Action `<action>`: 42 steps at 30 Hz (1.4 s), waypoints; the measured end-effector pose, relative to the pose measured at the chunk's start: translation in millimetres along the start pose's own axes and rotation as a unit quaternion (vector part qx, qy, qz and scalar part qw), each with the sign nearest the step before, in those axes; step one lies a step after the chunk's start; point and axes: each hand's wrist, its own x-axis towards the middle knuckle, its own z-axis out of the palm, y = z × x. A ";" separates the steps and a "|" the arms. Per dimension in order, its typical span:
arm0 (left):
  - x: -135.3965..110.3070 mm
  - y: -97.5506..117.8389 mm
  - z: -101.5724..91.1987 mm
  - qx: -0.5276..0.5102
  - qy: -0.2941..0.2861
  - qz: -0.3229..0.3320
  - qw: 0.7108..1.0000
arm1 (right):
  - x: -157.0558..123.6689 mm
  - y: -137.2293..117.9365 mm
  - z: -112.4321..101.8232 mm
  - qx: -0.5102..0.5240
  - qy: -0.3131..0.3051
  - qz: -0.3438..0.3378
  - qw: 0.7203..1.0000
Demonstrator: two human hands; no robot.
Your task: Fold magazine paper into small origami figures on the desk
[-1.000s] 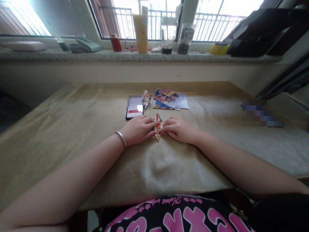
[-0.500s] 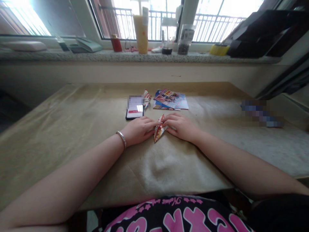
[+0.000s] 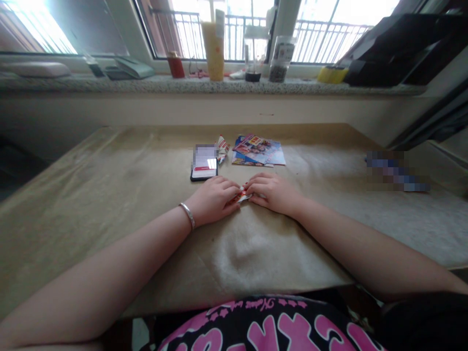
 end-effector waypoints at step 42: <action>0.0 -7.0 6.6 0.004 0.024 0.018 1.000 | 9.6 -27.4 3.3 0.033 -0.022 0.073 0.997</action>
